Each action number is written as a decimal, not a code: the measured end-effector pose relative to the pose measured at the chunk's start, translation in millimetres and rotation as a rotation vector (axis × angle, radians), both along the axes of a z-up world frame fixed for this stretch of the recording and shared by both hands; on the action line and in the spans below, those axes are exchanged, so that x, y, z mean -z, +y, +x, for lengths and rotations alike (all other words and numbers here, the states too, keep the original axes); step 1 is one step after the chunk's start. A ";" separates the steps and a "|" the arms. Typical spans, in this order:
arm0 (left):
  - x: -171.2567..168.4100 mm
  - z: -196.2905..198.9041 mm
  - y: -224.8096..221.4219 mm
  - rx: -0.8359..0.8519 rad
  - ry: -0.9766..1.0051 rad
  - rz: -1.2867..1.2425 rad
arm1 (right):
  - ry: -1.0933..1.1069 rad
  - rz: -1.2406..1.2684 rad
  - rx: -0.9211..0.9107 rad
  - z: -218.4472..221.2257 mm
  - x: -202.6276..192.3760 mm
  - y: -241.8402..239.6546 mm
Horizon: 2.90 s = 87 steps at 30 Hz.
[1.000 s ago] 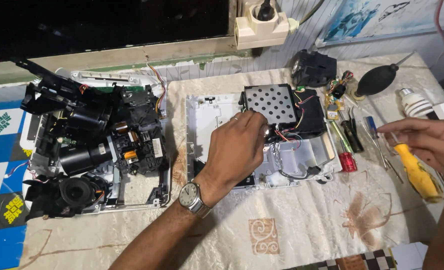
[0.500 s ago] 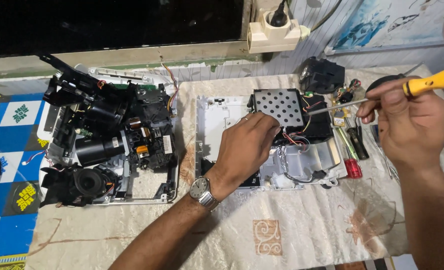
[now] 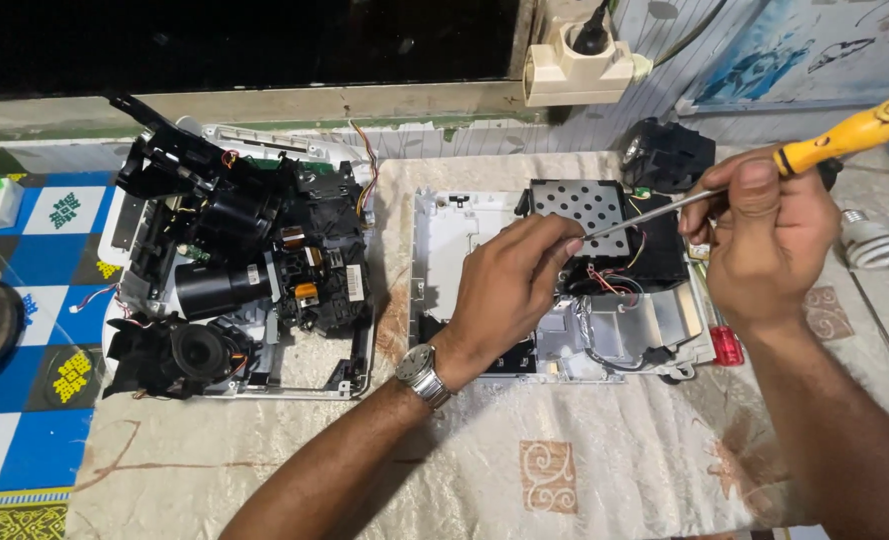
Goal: Disassembling internal components and connectors of an electronic device using a screwdriver and hands.
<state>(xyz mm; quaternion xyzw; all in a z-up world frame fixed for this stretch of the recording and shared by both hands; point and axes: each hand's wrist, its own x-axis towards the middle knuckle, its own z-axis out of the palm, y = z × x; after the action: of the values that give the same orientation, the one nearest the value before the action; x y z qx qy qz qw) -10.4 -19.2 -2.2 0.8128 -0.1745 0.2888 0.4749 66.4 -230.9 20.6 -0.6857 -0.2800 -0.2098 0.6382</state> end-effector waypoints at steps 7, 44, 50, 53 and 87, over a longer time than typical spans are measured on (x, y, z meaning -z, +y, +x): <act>0.3 0.2 1.4 0.015 -0.016 -0.001 | 0.052 0.019 0.014 0.8 -4.0 8.9; 10.4 8.7 6.6 0.078 0.141 -0.088 | -0.145 -0.184 -0.124 14.7 1.9 -2.5; 11.9 8.5 6.4 0.100 0.153 -0.081 | -0.195 -0.268 -0.119 8.8 -4.6 -0.7; 12.8 8.0 4.7 0.091 0.137 -0.032 | -0.249 -0.275 -0.123 12.8 -5.5 -1.9; 6.2 12.4 18.7 -0.096 0.143 0.004 | -0.230 -0.787 -0.057 19.4 9.7 11.1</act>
<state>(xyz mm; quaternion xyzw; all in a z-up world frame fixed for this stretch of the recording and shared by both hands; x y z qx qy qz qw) 2.0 -0.4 -8.4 0.8396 -0.1015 0.2523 0.4702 85.8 -219.8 10.9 -0.8416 -0.4274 -0.1440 0.2972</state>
